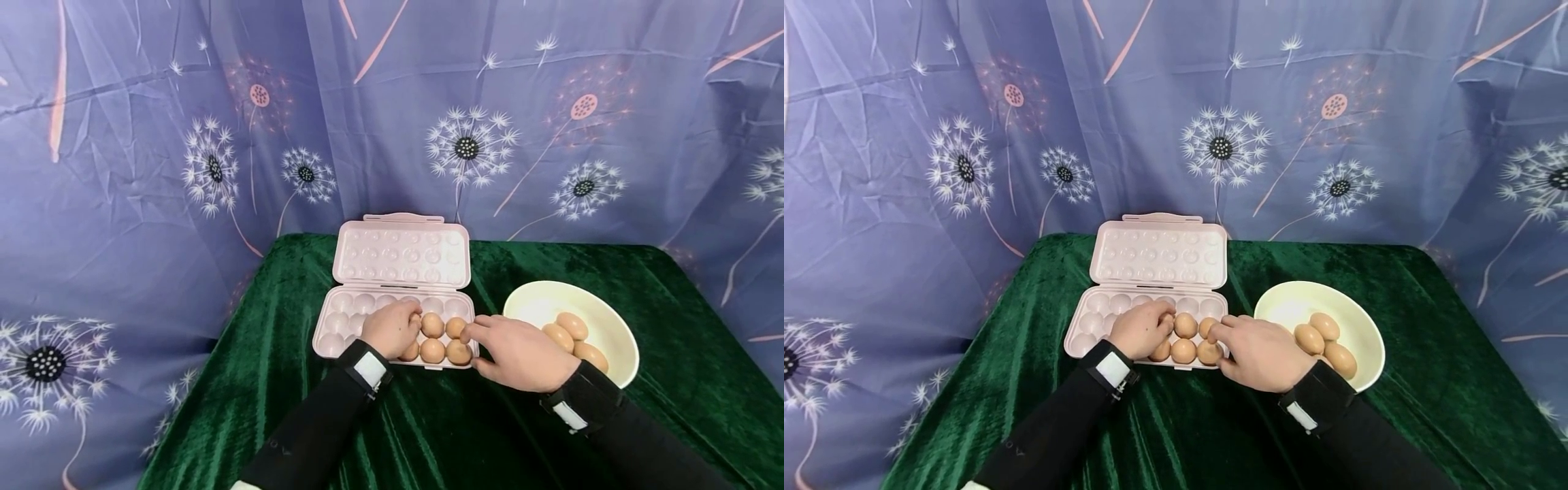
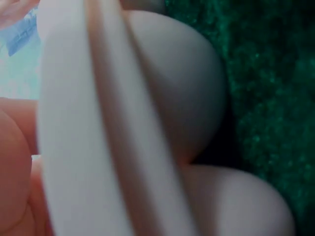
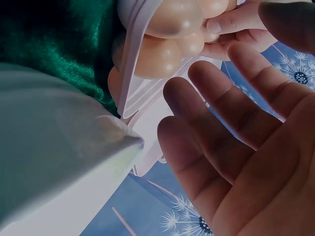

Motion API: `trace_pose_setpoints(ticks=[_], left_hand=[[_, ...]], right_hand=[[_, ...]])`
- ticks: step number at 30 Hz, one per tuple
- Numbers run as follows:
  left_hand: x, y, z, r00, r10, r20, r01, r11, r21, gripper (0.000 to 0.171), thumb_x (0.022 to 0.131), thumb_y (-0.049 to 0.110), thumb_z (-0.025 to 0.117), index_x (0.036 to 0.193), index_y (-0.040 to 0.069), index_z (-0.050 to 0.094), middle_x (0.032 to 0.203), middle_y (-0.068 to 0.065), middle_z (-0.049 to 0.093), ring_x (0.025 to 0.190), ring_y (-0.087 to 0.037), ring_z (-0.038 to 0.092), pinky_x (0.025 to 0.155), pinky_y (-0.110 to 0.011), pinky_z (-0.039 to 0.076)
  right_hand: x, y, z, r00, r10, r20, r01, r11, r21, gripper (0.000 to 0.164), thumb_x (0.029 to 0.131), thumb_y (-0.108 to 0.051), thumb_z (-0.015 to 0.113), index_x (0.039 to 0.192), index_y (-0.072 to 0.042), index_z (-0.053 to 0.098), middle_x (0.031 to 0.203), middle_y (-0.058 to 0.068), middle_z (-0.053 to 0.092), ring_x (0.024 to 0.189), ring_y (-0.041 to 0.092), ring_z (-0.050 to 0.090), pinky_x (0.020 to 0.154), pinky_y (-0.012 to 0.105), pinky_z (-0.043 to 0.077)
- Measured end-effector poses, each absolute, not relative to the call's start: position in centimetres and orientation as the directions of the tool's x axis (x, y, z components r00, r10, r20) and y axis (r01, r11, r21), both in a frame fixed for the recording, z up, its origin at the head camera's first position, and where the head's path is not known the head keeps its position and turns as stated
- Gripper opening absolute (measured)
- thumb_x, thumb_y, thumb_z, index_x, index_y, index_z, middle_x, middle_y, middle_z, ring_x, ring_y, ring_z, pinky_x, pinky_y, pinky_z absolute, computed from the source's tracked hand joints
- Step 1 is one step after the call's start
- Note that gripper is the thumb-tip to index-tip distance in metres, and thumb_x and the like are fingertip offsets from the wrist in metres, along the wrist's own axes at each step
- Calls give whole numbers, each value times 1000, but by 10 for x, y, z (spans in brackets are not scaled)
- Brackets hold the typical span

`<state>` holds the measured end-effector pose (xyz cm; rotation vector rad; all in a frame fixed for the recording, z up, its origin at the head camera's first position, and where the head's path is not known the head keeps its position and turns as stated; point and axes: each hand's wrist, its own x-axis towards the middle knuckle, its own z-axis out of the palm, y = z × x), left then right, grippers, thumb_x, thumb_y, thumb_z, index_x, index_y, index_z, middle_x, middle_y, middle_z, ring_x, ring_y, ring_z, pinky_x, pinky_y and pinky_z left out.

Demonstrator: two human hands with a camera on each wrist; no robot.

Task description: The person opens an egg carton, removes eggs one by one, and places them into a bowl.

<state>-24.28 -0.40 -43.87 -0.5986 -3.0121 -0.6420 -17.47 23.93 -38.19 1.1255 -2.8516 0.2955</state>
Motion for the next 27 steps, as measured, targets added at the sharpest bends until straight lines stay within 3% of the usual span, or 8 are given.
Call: trace_pose_setpoints(ticks=[27], left_hand=[[-235, -13, -436, -909, 385, 157, 414, 804, 427, 30, 104, 29, 55, 129, 19, 67, 117, -1, 70, 101, -20, 66, 73, -45, 54]], right_hand=[[-173, 242, -384, -744, -655, 133, -669, 726, -161, 20, 88, -23, 75, 106, -20, 67, 88, -11, 51, 72, 7, 47, 63, 29, 44]])
